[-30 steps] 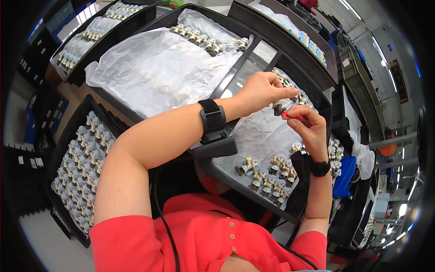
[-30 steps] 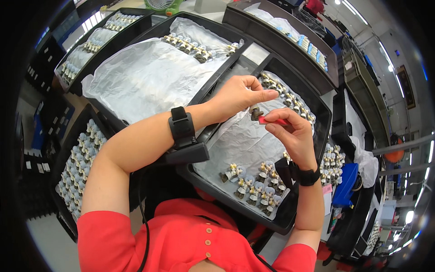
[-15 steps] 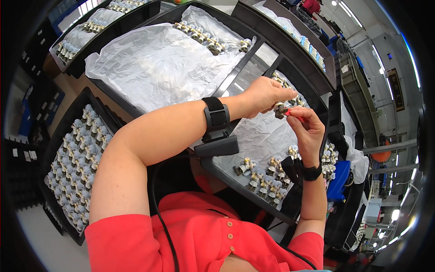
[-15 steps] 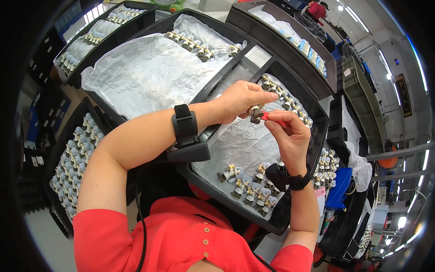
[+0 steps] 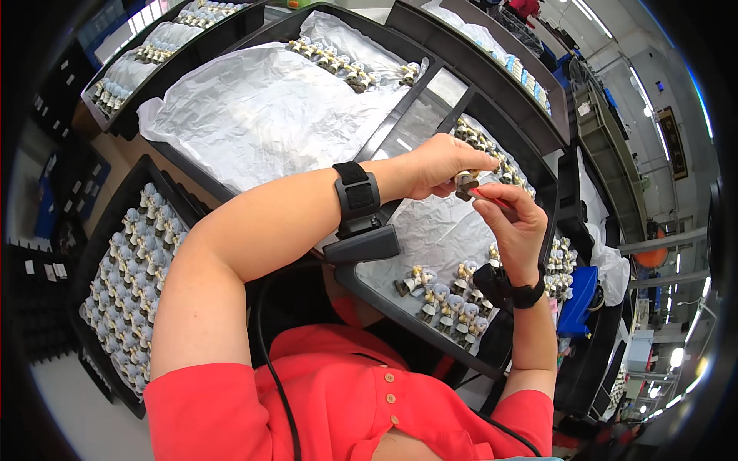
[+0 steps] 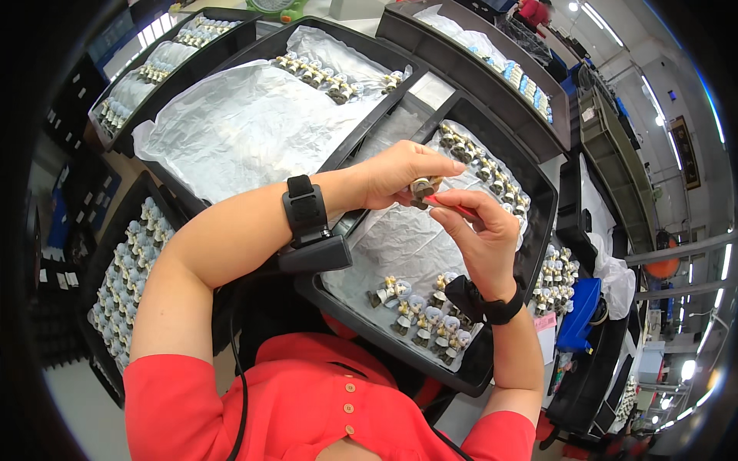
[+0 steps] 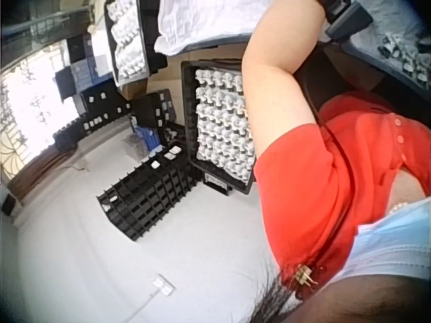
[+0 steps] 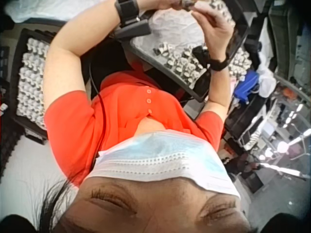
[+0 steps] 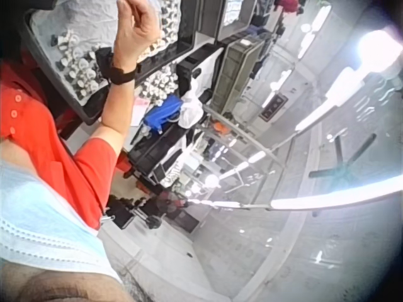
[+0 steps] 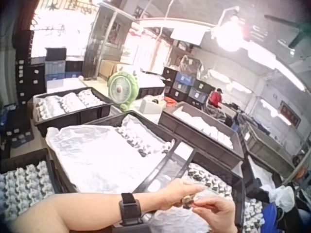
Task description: The person picks small cylindrical components from a tray, uses a black pen-like tool to adjust or mark them, and then uses a red-handled tool to apply a small red piece to each component. The person places the finished components back into the tray.
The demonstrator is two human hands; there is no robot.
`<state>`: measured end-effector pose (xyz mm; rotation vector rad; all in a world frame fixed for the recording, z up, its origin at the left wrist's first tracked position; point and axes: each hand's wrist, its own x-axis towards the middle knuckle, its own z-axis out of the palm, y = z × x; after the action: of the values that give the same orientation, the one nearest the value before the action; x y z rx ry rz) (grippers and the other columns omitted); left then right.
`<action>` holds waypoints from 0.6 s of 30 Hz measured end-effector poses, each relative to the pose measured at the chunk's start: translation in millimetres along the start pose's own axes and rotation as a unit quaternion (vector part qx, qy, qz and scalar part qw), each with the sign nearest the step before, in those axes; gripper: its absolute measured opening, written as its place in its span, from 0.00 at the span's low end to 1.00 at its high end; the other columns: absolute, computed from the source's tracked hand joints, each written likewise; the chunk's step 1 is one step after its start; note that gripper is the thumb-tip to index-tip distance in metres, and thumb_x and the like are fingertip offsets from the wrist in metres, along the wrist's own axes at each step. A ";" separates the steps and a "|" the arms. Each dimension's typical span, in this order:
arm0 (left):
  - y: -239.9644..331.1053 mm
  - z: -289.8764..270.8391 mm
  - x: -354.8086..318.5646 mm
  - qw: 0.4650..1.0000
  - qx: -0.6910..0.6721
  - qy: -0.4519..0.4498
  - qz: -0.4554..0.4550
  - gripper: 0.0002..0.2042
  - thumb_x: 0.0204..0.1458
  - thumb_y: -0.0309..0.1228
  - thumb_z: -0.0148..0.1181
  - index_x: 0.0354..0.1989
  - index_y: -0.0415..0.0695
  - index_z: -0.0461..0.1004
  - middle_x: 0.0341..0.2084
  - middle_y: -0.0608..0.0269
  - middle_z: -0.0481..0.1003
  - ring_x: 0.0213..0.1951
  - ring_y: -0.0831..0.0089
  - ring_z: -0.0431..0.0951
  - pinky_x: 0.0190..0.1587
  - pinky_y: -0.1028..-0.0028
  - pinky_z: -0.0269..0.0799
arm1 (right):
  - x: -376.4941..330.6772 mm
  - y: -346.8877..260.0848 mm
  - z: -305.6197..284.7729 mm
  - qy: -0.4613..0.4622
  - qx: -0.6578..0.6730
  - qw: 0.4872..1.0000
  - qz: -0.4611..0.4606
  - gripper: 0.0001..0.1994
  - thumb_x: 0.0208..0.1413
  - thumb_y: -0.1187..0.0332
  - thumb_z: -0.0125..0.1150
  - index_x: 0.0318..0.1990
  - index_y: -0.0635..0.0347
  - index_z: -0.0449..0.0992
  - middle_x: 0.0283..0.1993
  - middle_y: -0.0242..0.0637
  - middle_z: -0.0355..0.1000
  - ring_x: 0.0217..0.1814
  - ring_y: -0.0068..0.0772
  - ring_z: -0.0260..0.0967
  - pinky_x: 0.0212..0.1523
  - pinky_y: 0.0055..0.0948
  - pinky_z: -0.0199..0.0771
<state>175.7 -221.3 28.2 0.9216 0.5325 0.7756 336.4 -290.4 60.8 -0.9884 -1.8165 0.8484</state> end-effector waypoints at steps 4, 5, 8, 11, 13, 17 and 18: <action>-2.4 0.3 1.5 1.000 0.004 0.021 -0.005 0.12 0.45 0.39 0.63 0.18 0.48 0.70 0.12 0.72 0.65 0.12 0.84 0.62 0.12 0.82 0.47 | -0.4 4.8 2.7 0.011 -0.072 0.996 -0.053 0.09 0.44 0.79 0.64 0.35 0.65 0.77 0.34 0.36 0.75 0.36 0.24 0.72 0.38 0.20 0.72; -3.9 -0.2 2.9 1.000 0.011 0.019 -0.010 0.12 0.45 0.39 0.63 0.19 0.48 0.70 0.12 0.72 0.66 0.12 0.84 0.62 0.13 0.82 0.47 | -0.3 4.6 2.3 0.003 -0.087 0.994 -0.065 0.09 0.44 0.79 0.65 0.35 0.64 0.77 0.34 0.36 0.75 0.35 0.24 0.72 0.38 0.19 0.72; -4.4 -1.1 2.8 0.999 0.022 0.030 -0.017 0.11 0.45 0.39 0.62 0.19 0.48 0.71 0.13 0.72 0.66 0.12 0.84 0.62 0.13 0.81 0.48 | 2.3 2.3 3.7 -0.005 -0.152 0.981 -0.122 0.09 0.43 0.79 0.65 0.35 0.63 0.77 0.33 0.35 0.75 0.34 0.25 0.72 0.37 0.19 0.71; -3.9 0.2 1.3 0.999 0.020 0.041 -0.015 0.10 0.45 0.38 0.62 0.19 0.48 0.71 0.13 0.72 0.67 0.13 0.83 0.63 0.13 0.81 0.48 | 1.5 2.0 5.6 -0.001 -0.150 0.982 -0.114 0.09 0.44 0.79 0.64 0.35 0.63 0.77 0.33 0.35 0.74 0.34 0.25 0.71 0.36 0.20 0.71; -4.2 1.4 0.4 0.999 0.015 0.045 -0.024 0.10 0.45 0.38 0.62 0.19 0.48 0.71 0.13 0.72 0.67 0.12 0.83 0.62 0.13 0.80 0.49 | -0.6 4.2 6.3 -0.005 -0.100 0.992 -0.082 0.09 0.45 0.79 0.63 0.36 0.63 0.77 0.34 0.35 0.73 0.35 0.25 0.71 0.36 0.20 0.70; -2.3 2.3 -3.0 0.998 -0.001 0.036 -0.059 0.10 0.44 0.38 0.62 0.18 0.48 0.70 0.12 0.72 0.65 0.12 0.84 0.61 0.13 0.80 0.48 | -0.1 7.4 4.9 -0.038 -0.070 0.994 -0.075 0.09 0.45 0.79 0.63 0.37 0.61 0.78 0.35 0.34 0.72 0.36 0.25 0.69 0.37 0.21 0.69; -0.7 3.2 -4.3 0.997 -0.006 0.030 -0.066 0.10 0.44 0.38 0.62 0.18 0.48 0.70 0.12 0.72 0.65 0.12 0.84 0.60 0.13 0.80 0.47 | 0.5 7.5 3.3 -0.049 -0.091 0.991 -0.088 0.09 0.45 0.78 0.63 0.37 0.61 0.78 0.35 0.34 0.72 0.36 0.25 0.69 0.37 0.21 0.69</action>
<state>175.6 -226.6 29.6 0.8465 0.6339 0.6880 335.3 -287.1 53.5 -0.8966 -2.0595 0.6421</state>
